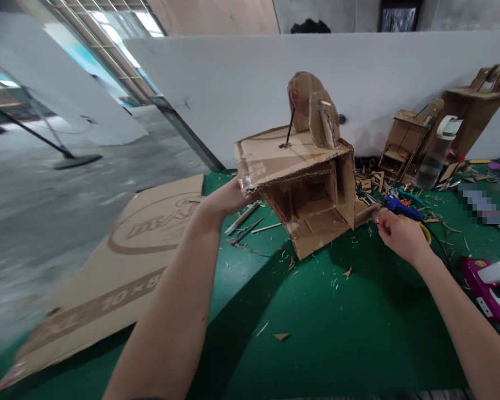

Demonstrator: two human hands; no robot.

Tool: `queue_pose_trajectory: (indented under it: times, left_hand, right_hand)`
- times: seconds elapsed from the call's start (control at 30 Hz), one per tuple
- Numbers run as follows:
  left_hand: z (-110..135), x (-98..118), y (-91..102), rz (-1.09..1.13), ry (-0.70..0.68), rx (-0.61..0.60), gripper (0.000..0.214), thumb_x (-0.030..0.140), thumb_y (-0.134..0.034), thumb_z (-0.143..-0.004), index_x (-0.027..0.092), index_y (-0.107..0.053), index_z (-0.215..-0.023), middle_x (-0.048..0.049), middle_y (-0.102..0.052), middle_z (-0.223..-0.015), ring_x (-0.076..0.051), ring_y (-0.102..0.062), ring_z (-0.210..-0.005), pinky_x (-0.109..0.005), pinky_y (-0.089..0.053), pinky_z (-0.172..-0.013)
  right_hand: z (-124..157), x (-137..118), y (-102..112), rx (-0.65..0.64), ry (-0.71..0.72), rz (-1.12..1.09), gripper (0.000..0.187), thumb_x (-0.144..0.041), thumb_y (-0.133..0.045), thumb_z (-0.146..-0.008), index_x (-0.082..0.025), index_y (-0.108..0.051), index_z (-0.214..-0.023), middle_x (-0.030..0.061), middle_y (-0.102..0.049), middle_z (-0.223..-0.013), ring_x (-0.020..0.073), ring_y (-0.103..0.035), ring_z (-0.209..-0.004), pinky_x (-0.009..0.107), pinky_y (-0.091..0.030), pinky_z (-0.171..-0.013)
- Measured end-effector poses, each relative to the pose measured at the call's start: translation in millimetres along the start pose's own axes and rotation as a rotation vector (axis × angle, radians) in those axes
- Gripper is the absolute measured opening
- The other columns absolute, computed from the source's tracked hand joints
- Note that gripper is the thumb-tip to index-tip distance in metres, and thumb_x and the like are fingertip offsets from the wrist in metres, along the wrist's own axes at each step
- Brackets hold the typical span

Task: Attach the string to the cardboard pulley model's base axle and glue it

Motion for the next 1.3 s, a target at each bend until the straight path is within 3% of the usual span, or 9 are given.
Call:
queue_pose_trajectory:
  times: [0.1, 0.2, 0.27, 0.43, 0.57, 0.8, 1.0, 1.1, 1.3]
  left_hand:
    - [0, 0, -1.1, 0.037, 0.027, -0.017, 0.055, 0.055, -0.061, -0.076, 0.016, -0.066, -0.115, -0.008, -0.073, -0.104, -0.025, -0.06, -0.11, -0.036, -0.051, -0.096]
    - [-1, 1, -1.6, 0.058, 0.033, -0.023, 0.057, 0.057, -0.062, -0.074, 0.017, -0.066, -0.115, -0.0078, -0.072, -0.106, -0.026, -0.059, -0.113, -0.037, -0.049, -0.098]
    - [-1, 1, -2.9, 0.083, 0.032, -0.042, 0.059, 0.058, -0.063, -0.072, 0.017, -0.066, -0.115, -0.0081, -0.072, -0.108, -0.026, -0.059, -0.112, -0.037, -0.051, -0.097]
    - [-2, 1, -4.8, 0.118, 0.026, -0.056, 0.061, 0.059, -0.063, -0.072, 0.019, -0.065, -0.117, -0.0086, -0.072, -0.111, -0.026, -0.061, -0.11, -0.036, -0.053, -0.091]
    - [-2, 2, -6.0, 0.127, 0.012, -0.058, 0.06, 0.058, -0.062, -0.074, 0.018, -0.065, -0.117, -0.01, -0.071, -0.113, -0.027, -0.06, -0.111, -0.036, -0.055, -0.089]
    - [-2, -3, -6.5, 0.157, 0.047, -0.043, 0.063, 0.058, -0.065, -0.072, 0.018, -0.062, -0.121, -0.0099, -0.071, -0.111, -0.025, -0.063, -0.103, -0.033, -0.056, -0.083]
    - [-1, 0, -6.5, 0.18, 0.05, -0.058, 0.066, 0.059, -0.064, -0.073, 0.016, -0.059, -0.122, -0.0118, -0.068, -0.118, -0.025, -0.065, -0.1, -0.035, -0.056, -0.083]
    - [0, 1, -6.2, 0.151, 0.055, -0.058, 0.066, 0.06, -0.063, -0.073, 0.015, -0.06, -0.121, -0.0114, -0.07, -0.113, -0.025, -0.064, -0.102, -0.035, -0.055, -0.087]
    - [-1, 2, -3.0, 0.054, 0.026, 0.009, 0.059, 0.063, -0.062, -0.071, 0.019, -0.066, -0.11, -0.0088, -0.072, -0.105, -0.03, -0.057, -0.116, -0.036, -0.052, -0.094]
  right_hand:
    - [-1, 0, -4, -0.049, -0.001, 0.037, 0.02, -0.035, -0.047, -0.091, -0.022, -0.062, -0.09, 0.0024, -0.069, -0.073, 0.0174, -0.063, -0.064, 0.026, -0.027, -0.053]
    - [-1, 10, 5, 0.026, -0.155, 0.168, 0.026, -0.041, -0.044, -0.094, -0.021, -0.061, -0.098, 0.0053, -0.071, -0.076, 0.0194, -0.063, -0.062, 0.027, -0.025, -0.053]
    - [-1, 15, 7, 0.009, -0.206, 0.197, 0.033, -0.047, -0.043, -0.094, -0.021, -0.062, -0.099, 0.007, -0.071, -0.077, 0.0199, -0.063, -0.06, 0.027, -0.026, -0.052]
    - [-2, 11, 0, -0.117, -0.116, 0.108, 0.047, -0.044, -0.029, -0.1, -0.02, -0.067, -0.088, 0.0093, -0.073, -0.08, 0.0201, -0.067, -0.068, 0.027, -0.031, -0.053]
    - [-2, 6, -1, -0.089, -0.146, 0.192, 0.039, -0.043, -0.036, -0.098, -0.022, -0.069, -0.097, 0.0083, -0.073, -0.081, 0.0233, -0.069, -0.07, 0.027, -0.034, -0.054]
    - [-1, 4, 3, -0.052, -0.232, 0.333, 0.047, -0.043, -0.032, -0.099, -0.017, -0.07, -0.089, 0.0135, -0.072, -0.076, 0.0256, -0.069, -0.066, 0.03, -0.043, -0.059]
    - [0, -1, 16, 0.045, -0.257, 0.342, 0.048, -0.042, -0.03, -0.1, -0.017, -0.067, -0.084, 0.0115, -0.071, -0.072, 0.0237, -0.067, -0.062, 0.028, -0.035, -0.055]
    - [2, -3, 20, 0.088, -0.213, 0.314, 0.045, -0.043, -0.032, -0.099, -0.018, -0.066, -0.083, 0.0092, -0.07, -0.072, 0.0201, -0.064, -0.062, 0.027, -0.026, -0.052]
    - [4, -11, 14, 0.079, 0.051, 0.255, 0.038, -0.04, -0.035, -0.097, -0.019, -0.066, -0.087, 0.0063, -0.07, -0.072, 0.0182, -0.063, -0.064, 0.028, -0.02, -0.053]
Point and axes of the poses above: each hand's wrist, its own z-axis away from the middle knuckle, its own y-axis out of the back of the hand, x = y × z, the point moved 6 cm from there along -z, towards the middle knuckle
